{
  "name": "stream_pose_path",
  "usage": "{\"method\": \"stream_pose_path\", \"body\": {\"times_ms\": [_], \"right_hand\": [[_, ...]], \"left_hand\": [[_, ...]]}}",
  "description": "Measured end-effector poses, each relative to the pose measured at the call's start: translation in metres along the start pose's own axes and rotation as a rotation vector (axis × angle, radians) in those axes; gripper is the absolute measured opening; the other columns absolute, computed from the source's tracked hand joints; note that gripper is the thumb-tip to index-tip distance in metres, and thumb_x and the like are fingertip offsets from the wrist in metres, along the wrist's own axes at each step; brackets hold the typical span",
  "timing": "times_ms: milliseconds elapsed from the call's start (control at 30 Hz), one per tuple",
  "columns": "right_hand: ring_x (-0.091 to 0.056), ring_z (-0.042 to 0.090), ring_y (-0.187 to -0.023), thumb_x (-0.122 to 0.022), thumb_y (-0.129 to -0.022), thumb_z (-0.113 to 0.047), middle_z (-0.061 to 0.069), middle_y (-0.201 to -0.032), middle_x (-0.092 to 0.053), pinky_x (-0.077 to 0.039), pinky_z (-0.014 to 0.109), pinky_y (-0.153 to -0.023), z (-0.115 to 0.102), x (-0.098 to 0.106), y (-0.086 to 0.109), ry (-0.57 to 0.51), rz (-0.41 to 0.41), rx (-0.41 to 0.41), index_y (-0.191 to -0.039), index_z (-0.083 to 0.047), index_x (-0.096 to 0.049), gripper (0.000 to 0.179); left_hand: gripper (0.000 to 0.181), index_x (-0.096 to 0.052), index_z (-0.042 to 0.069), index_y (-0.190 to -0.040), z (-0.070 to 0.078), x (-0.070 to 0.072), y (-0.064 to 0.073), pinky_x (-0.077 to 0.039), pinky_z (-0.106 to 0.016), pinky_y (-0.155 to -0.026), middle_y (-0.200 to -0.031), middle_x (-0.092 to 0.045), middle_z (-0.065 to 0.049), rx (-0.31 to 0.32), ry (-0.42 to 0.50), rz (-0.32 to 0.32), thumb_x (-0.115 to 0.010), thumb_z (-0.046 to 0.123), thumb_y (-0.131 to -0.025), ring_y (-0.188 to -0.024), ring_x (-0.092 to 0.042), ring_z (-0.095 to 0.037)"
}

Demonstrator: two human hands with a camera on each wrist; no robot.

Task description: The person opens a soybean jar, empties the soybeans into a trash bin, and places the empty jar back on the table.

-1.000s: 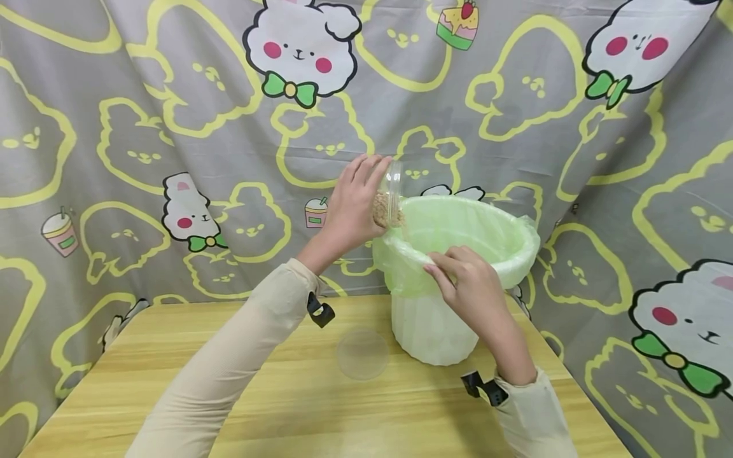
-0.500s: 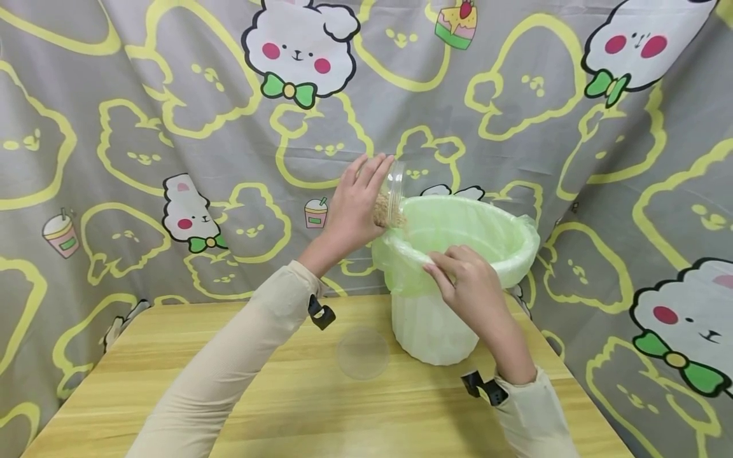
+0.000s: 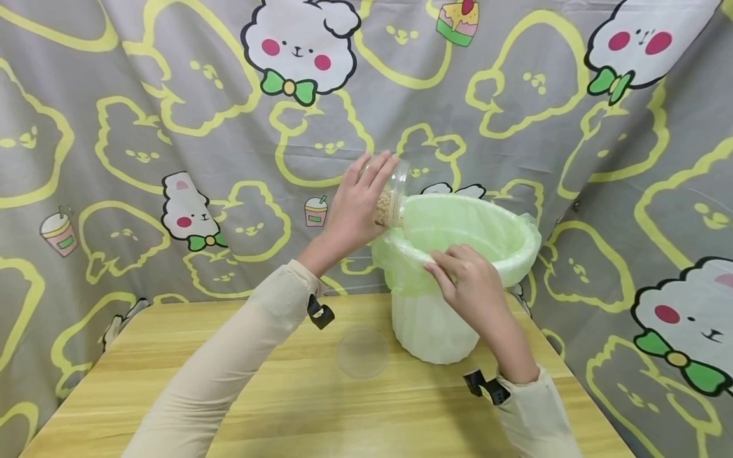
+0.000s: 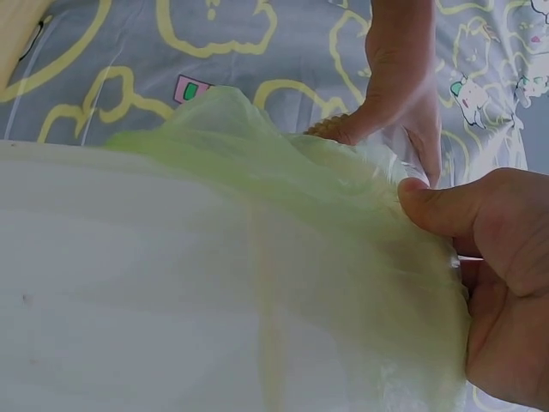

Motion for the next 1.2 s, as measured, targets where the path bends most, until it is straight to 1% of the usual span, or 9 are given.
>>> {"method": "stream_pose_path", "body": {"times_ms": [133, 233, 300, 400, 467, 600, 967, 1100, 1200], "right_hand": [[-0.048, 0.014, -0.068, -0.082, -0.081, -0.005, 0.004, -0.077, -0.065, -0.042, 0.033, -0.058, 0.000, 0.001, 0.000, -0.002, -0.008, -0.006, -0.102, 0.000, -0.080, 0.022], [-0.048, 0.014, -0.069, -0.082, -0.082, -0.005, 0.004, -0.077, -0.065, -0.042, 0.033, -0.058, 0.000, 0.000, 0.000, -0.004, -0.013, -0.006, -0.102, 0.000, -0.080, 0.021], [-0.048, 0.014, -0.069, -0.082, -0.082, -0.005, 0.004, -0.077, -0.065, -0.042, 0.033, -0.058, 0.000, 0.000, -0.001, -0.005, -0.015, -0.003, -0.102, 0.001, -0.080, 0.021], [-0.048, 0.015, -0.069, -0.081, -0.083, -0.005, 0.005, -0.077, -0.064, -0.043, 0.033, -0.058, 0.000, -0.001, -0.002, -0.004, -0.020, -0.001, -0.102, 0.001, -0.080, 0.020], [-0.048, 0.014, -0.068, -0.081, -0.084, -0.005, 0.005, -0.076, -0.064, -0.042, 0.033, -0.058, 0.000, -0.001, -0.002, -0.001, -0.026, -0.005, -0.103, 0.002, -0.079, 0.020], [-0.047, 0.014, -0.067, -0.081, -0.083, -0.005, 0.004, -0.076, -0.063, -0.041, 0.032, -0.058, 0.000, -0.001, -0.002, 0.006, -0.033, -0.015, -0.104, 0.002, -0.079, 0.021], [-0.048, 0.015, -0.068, -0.081, -0.083, -0.004, 0.006, -0.076, -0.063, -0.043, 0.034, -0.058, 0.000, -0.001, -0.001, 0.011, -0.021, 0.007, -0.103, 0.003, -0.079, 0.022], [-0.047, 0.014, -0.067, -0.082, -0.082, -0.004, 0.006, -0.075, -0.063, -0.042, 0.033, -0.057, 0.000, -0.002, -0.001, 0.013, -0.020, 0.005, -0.103, 0.003, -0.079, 0.022], [-0.048, 0.015, -0.067, -0.082, -0.082, -0.004, 0.006, -0.075, -0.062, -0.043, 0.034, -0.057, 0.000, -0.002, 0.000, 0.014, -0.018, 0.004, -0.102, 0.003, -0.079, 0.021]], "left_hand": [[0.112, -0.031, 0.015, -0.160, 0.002, 0.000, 0.000, -0.021, -0.045, -0.128, -0.167, -0.031, -0.006, -0.008, 0.022, 0.004, -0.094, 0.031, -0.069, -0.154, -0.023, -0.031], [0.108, -0.032, 0.016, -0.160, 0.003, 0.000, 0.001, -0.024, -0.046, -0.127, -0.167, -0.031, -0.006, -0.019, 0.011, 0.014, -0.092, 0.027, -0.071, -0.154, -0.024, -0.031], [0.105, -0.032, 0.016, -0.160, 0.003, 0.001, 0.001, -0.024, -0.046, -0.127, -0.167, -0.031, -0.005, -0.021, 0.002, 0.015, -0.090, 0.020, -0.072, -0.154, -0.024, -0.031], [0.101, -0.031, 0.017, -0.160, 0.004, 0.001, 0.001, -0.022, -0.045, -0.128, -0.168, -0.028, -0.004, -0.019, -0.013, 0.004, -0.084, 0.009, -0.075, -0.154, -0.023, -0.030], [0.097, -0.030, 0.018, -0.161, 0.005, 0.001, 0.001, -0.020, -0.044, -0.129, -0.168, -0.027, -0.004, -0.022, -0.018, -0.004, -0.076, 0.000, -0.077, -0.155, -0.022, -0.030], [0.092, -0.031, 0.018, -0.161, 0.009, 0.001, 0.002, -0.019, -0.044, -0.129, -0.169, -0.026, -0.004, -0.044, -0.024, 0.000, -0.066, -0.011, -0.080, -0.156, -0.021, -0.030], [0.091, -0.032, 0.020, -0.160, 0.010, 0.002, 0.003, -0.018, -0.045, -0.129, -0.168, -0.029, -0.002, -0.069, -0.057, 0.030, -0.062, -0.013, -0.081, -0.156, -0.022, -0.028], [0.089, -0.033, 0.021, -0.160, 0.013, 0.002, 0.003, -0.019, -0.047, -0.129, -0.168, -0.029, -0.001, -0.097, -0.066, 0.022, -0.059, -0.014, -0.083, -0.156, -0.022, -0.027], [0.085, -0.035, 0.021, -0.159, 0.015, 0.004, 0.003, -0.022, -0.049, -0.128, -0.167, -0.031, -0.001, -0.121, -0.072, 0.035, -0.056, -0.015, -0.085, -0.156, -0.024, -0.027]]}}
Point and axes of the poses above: each hand's wrist, its own y-axis away from the middle knuckle, its own x-axis out of the back of the hand, z = x × y, the point moved 6 cm from there along -y, towards the middle knuckle
